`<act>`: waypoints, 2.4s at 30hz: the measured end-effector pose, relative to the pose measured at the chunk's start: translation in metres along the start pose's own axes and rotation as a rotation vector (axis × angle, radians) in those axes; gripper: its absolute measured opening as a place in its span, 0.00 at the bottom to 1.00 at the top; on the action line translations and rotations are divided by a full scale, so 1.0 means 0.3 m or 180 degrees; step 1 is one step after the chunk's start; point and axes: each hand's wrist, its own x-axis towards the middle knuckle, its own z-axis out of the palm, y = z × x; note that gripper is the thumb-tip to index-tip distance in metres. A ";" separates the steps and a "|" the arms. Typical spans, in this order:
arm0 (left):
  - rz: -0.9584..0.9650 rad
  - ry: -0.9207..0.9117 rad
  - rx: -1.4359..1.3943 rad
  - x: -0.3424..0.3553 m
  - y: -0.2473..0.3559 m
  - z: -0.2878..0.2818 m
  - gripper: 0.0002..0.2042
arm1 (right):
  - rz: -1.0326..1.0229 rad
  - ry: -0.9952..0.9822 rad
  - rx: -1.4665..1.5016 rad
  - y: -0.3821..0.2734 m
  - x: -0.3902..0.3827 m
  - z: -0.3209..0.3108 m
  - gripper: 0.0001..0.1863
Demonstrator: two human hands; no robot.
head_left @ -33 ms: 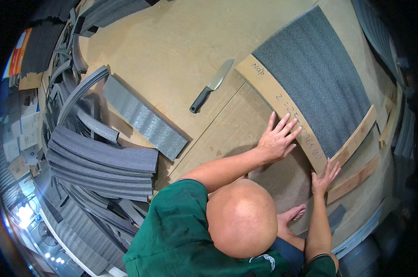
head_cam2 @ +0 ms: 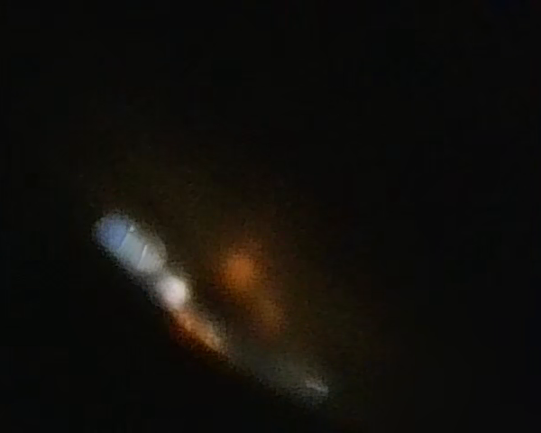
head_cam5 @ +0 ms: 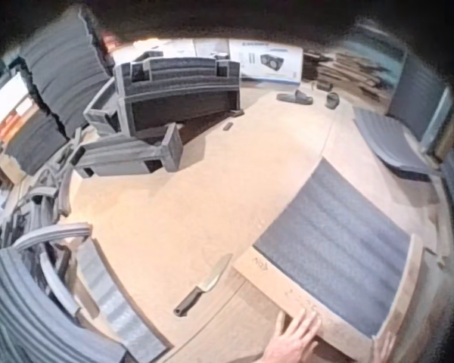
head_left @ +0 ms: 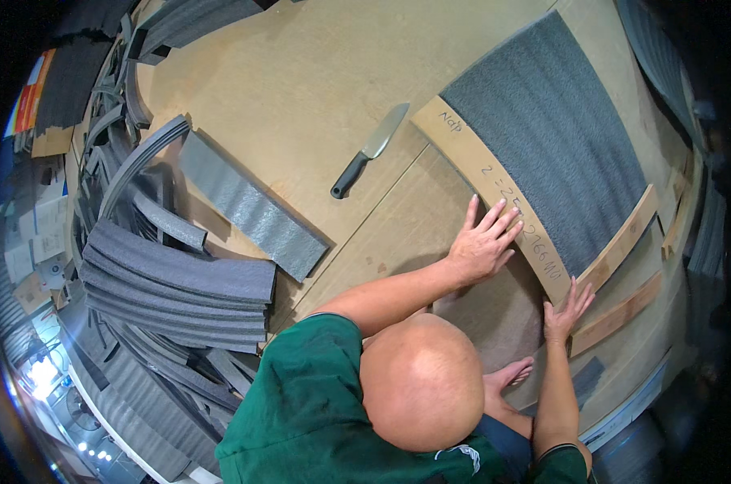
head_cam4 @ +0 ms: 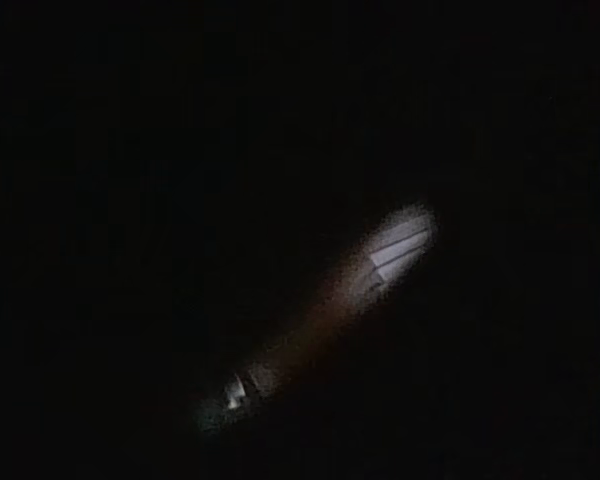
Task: The person sits on the floor and uses a knife to cut gray flexible material along a wooden template. They repeatedly position the template, trace or cut along its edge, and stack the cut pieces.
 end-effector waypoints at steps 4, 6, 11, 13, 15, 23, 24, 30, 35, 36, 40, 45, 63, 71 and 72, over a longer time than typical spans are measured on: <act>0.0061 -0.0024 0.0139 0.004 -0.009 -0.015 0.29 | 0.0007 0.0021 -0.0015 0.003 0.003 0.002 0.54; 0.0026 -0.0037 0.0178 0.005 -0.012 -0.016 0.29 | -0.0062 0.0052 -0.0001 -0.003 -0.001 0.003 0.54; -0.0063 -0.0298 0.0229 0.007 -0.003 -0.001 0.28 | 0.0030 -0.0003 -0.0208 0.001 -0.025 -0.015 0.55; 0.0035 -0.0168 0.0307 0.006 -0.009 -0.002 0.26 | -0.0271 0.0065 -0.0484 0.030 -0.016 -0.023 0.57; -0.0139 -0.0560 0.0401 0.018 -0.019 -0.001 0.27 | -0.0508 0.0616 0.0000 0.076 0.022 -0.025 0.54; -0.0270 -0.0862 0.1255 0.043 0.019 -0.031 0.34 | 0.1453 0.0701 0.0839 0.085 0.224 -0.020 0.62; -0.0083 -0.0664 0.1211 0.034 0.022 -0.039 0.34 | 0.1591 0.0588 0.0804 0.060 0.229 -0.022 0.64; 0.0154 -0.0636 0.1308 0.033 0.011 -0.036 0.35 | 0.2114 0.0322 0.0237 -0.008 0.243 -0.039 0.59; 0.0179 -0.0648 0.1363 0.051 0.027 -0.041 0.35 | 0.2080 0.0208 0.0237 0.004 0.250 -0.042 0.60; 0.0055 -0.0781 0.1436 0.055 0.030 -0.045 0.35 | 0.2104 0.0089 0.0262 0.004 0.254 -0.039 0.60; 0.0191 -0.0796 0.1435 0.057 0.032 -0.059 0.38 | 0.2055 0.0255 0.0515 0.011 0.254 -0.030 0.59; 0.0280 -0.0855 0.1529 0.057 0.025 -0.072 0.37 | 0.1883 0.0370 0.0563 0.025 0.239 -0.026 0.59; 0.0346 -0.1092 0.1458 0.081 0.040 -0.104 0.33 | 0.1904 0.0199 0.0810 0.053 0.252 -0.040 0.59; 0.0260 -0.1296 0.1411 0.095 0.067 -0.127 0.37 | 0.0838 0.0684 0.0278 0.210 0.396 -0.108 0.43; 0.0258 -0.1348 0.1446 0.101 0.073 -0.131 0.36 | 0.0845 0.0613 0.0206 0.214 0.419 -0.103 0.41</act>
